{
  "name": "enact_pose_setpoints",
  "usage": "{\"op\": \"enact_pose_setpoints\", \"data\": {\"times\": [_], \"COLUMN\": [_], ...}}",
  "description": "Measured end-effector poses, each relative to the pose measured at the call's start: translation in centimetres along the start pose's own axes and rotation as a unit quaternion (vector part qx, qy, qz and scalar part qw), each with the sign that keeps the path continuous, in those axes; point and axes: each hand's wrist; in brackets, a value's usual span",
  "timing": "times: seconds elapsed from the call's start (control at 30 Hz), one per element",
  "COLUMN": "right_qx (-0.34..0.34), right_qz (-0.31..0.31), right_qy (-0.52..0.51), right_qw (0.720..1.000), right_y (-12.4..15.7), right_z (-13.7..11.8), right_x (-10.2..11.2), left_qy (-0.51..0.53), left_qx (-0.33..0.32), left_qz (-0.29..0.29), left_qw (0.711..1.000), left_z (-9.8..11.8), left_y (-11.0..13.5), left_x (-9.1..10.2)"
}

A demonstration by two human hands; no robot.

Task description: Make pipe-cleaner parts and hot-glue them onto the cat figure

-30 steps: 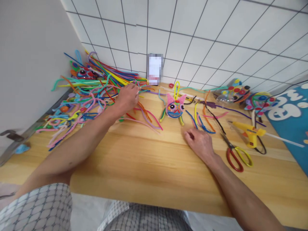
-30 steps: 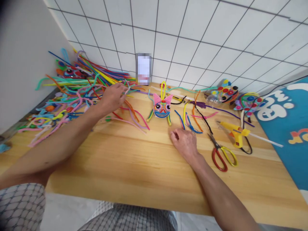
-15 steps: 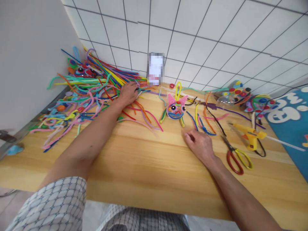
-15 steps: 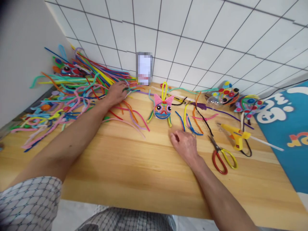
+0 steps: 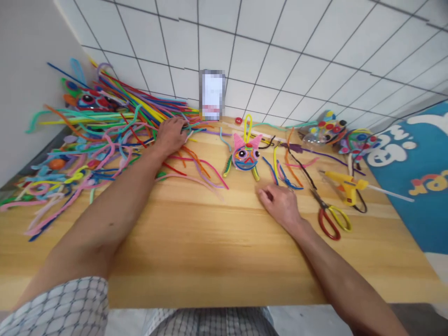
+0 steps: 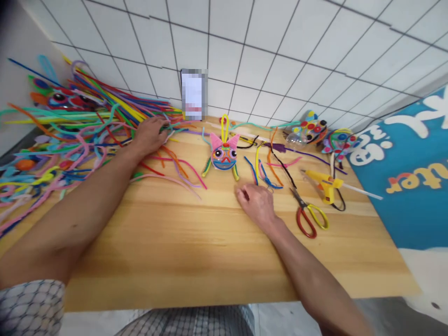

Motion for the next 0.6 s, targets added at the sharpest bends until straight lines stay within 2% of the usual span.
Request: {"op": "enact_pose_setpoints", "data": {"times": [0.3,0.47,0.6], "right_qx": [-0.031,-0.033,-0.041], "right_qz": [-0.038,-0.041,-0.05], "right_qy": [0.001,-0.003,-0.003], "right_qw": [0.999,0.999,0.998], "right_y": [-0.1,-0.1,-0.1], "right_z": [-0.7,-0.7,-0.8], "right_x": [0.3,0.3,0.3], "left_qy": [-0.002,-0.047,-0.059], "left_qx": [-0.018,0.006,0.008], "left_qz": [-0.034,-0.055,-0.051], "left_qw": [0.999,0.997,0.997], "left_z": [0.5,0.9,1.1], "left_y": [-0.2,-0.5,-0.5], "left_x": [1.3,1.6,1.8]}}
Point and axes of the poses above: each hand's wrist, its own y-axis away from the middle knuckle, its own x-axis out of the back of the hand, z = x × y, and after that the axes turned 15 degrees about z, right-handed
